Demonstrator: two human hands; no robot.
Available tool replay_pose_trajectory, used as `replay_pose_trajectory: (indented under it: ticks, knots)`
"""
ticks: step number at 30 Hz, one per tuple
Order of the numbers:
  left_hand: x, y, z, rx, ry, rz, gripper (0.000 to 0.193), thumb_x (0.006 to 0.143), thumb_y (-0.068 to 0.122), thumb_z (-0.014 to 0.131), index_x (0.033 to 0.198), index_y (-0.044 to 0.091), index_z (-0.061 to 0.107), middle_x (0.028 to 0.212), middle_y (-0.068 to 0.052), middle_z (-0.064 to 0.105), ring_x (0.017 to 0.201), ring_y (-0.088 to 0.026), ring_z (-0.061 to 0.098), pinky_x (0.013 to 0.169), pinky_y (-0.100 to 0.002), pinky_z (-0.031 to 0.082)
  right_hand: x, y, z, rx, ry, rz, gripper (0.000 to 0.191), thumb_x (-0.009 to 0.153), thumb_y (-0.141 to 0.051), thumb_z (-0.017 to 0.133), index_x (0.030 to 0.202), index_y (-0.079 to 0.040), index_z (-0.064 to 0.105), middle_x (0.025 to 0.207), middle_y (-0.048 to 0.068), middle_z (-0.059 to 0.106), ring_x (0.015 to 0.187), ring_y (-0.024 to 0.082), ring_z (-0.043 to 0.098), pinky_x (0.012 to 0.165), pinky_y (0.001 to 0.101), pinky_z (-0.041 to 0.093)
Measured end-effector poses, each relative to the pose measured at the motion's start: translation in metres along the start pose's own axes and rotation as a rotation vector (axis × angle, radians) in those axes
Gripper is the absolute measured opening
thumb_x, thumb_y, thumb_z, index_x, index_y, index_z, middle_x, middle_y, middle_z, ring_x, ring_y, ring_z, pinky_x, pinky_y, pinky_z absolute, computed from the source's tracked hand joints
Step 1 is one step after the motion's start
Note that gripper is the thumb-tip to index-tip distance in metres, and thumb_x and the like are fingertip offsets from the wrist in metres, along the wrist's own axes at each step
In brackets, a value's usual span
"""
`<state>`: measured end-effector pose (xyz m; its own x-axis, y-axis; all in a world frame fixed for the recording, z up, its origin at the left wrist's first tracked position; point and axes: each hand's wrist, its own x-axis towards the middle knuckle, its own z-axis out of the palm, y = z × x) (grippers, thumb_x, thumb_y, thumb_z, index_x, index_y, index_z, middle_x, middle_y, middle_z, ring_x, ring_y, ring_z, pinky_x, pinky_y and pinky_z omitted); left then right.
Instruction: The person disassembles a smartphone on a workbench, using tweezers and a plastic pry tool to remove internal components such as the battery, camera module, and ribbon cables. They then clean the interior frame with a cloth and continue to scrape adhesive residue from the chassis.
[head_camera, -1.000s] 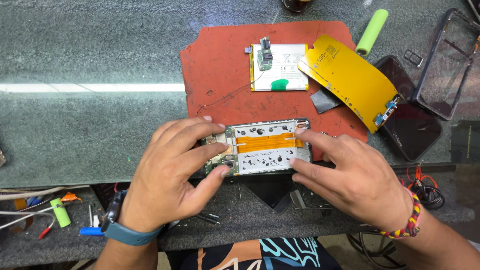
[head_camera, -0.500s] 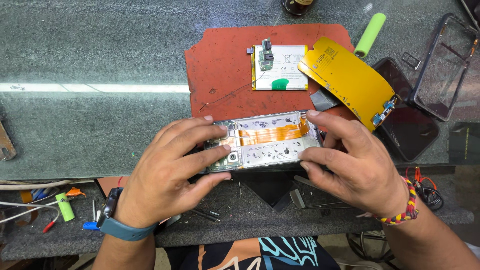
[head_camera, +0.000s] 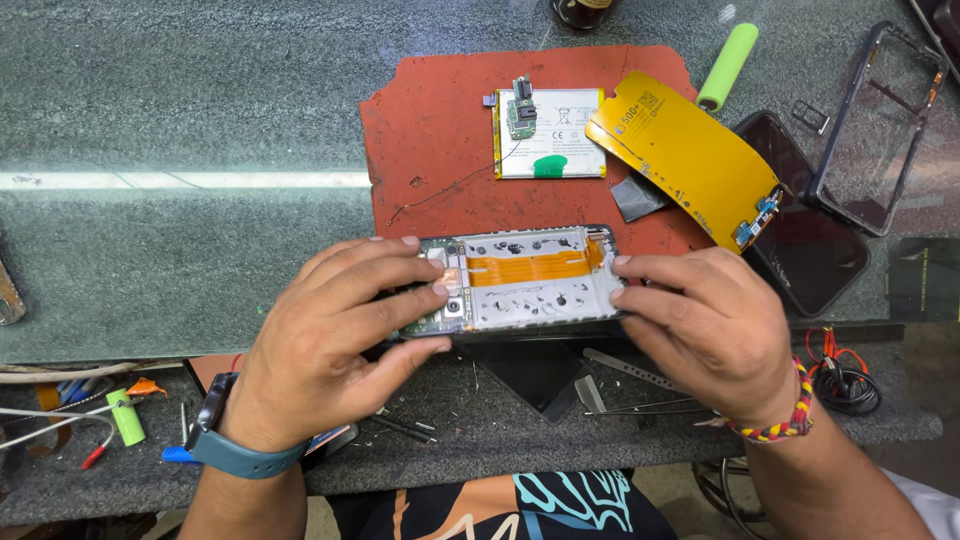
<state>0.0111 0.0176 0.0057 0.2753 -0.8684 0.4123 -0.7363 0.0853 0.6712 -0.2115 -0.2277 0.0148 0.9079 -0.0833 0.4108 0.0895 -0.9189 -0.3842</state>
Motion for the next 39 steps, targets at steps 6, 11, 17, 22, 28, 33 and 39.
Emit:
replay_pose_trajectory:
  ticks: [6, 11, 17, 22, 28, 33, 39]
  knots:
    - [0.002, 0.002, 0.004, 0.043, 0.138, -0.135, 0.033, 0.093, 0.013, 0.077, 0.124, 0.005, 0.068, 0.117, -0.011, 0.075, 0.110, -0.027, 0.072, 0.098, -0.039, 0.055, 0.009, -0.004, -0.006, 0.062, 0.090, 0.165, 0.022, 0.090, -0.004, 0.083, 0.109, -0.002, 0.072, 0.104, 0.011, 0.075, 0.082, 0.020, 0.072, 0.071, 0.0285, 0.054]
    - [0.009, 0.007, 0.015, -0.148, 0.189, -0.534, 0.053, 0.095, 0.016, 0.076, 0.143, 0.004, 0.057, 0.087, -0.012, 0.072, 0.081, -0.019, 0.067, 0.078, -0.030, 0.054, 0.020, -0.008, 0.002, 0.405, 0.120, 0.533, 0.026, 0.097, -0.006, 0.077, 0.120, 0.002, 0.071, 0.101, 0.006, 0.076, 0.086, 0.006, 0.071, 0.075, 0.0211, 0.059]
    - [0.017, 0.012, 0.017, -0.226, 0.172, -0.611, 0.054, 0.095, 0.019, 0.071, 0.144, 0.006, 0.052, 0.093, -0.008, 0.077, 0.084, -0.011, 0.072, 0.076, -0.026, 0.055, 0.028, 0.000, 0.008, 0.371, 0.009, 0.629, 0.027, 0.094, -0.006, 0.076, 0.120, 0.003, 0.072, 0.091, 0.005, 0.075, 0.075, 0.004, 0.064, 0.066, 0.0191, 0.054]
    - [0.019, 0.011, 0.017, -0.128, 0.128, -0.705, 0.038, 0.095, 0.022, 0.072, 0.131, 0.008, 0.067, 0.087, -0.010, 0.075, 0.079, -0.014, 0.071, 0.071, -0.028, 0.056, 0.028, 0.002, 0.007, 0.451, 0.000, 0.659, 0.030, 0.097, -0.008, 0.073, 0.126, 0.001, 0.070, 0.094, 0.003, 0.075, 0.077, 0.002, 0.063, 0.067, 0.0175, 0.052]
    - [0.002, 0.005, 0.000, -0.128, 0.071, -0.353, 0.035, 0.089, 0.015, 0.078, 0.121, 0.006, 0.068, 0.099, -0.008, 0.075, 0.092, -0.020, 0.070, 0.083, -0.033, 0.053, 0.020, -0.008, -0.006, 0.276, -0.102, 0.506, 0.045, 0.080, -0.010, 0.084, 0.123, -0.002, 0.071, 0.093, 0.005, 0.074, 0.072, 0.006, 0.066, 0.062, 0.0200, 0.054]
    - [-0.014, 0.009, -0.010, -0.090, -0.019, -0.084, 0.036, 0.073, -0.004, 0.072, 0.107, 0.008, 0.069, 0.103, -0.005, 0.073, 0.101, -0.024, 0.070, 0.095, -0.040, 0.051, 0.005, -0.013, -0.009, 0.186, -0.070, 0.170, 0.045, 0.073, -0.005, 0.082, 0.115, -0.004, 0.066, 0.109, 0.011, 0.071, 0.091, 0.024, 0.070, 0.078, 0.0339, 0.056]
    - [-0.021, 0.012, -0.009, -0.081, -0.117, 0.014, 0.036, 0.064, -0.008, 0.067, 0.095, 0.009, 0.069, 0.107, -0.004, 0.074, 0.106, -0.025, 0.070, 0.096, -0.043, 0.050, -0.007, -0.015, 0.003, 0.132, -0.069, 0.074, 0.050, 0.069, 0.001, 0.079, 0.116, -0.005, 0.065, 0.116, 0.012, 0.071, 0.091, 0.027, 0.072, 0.076, 0.0367, 0.058]
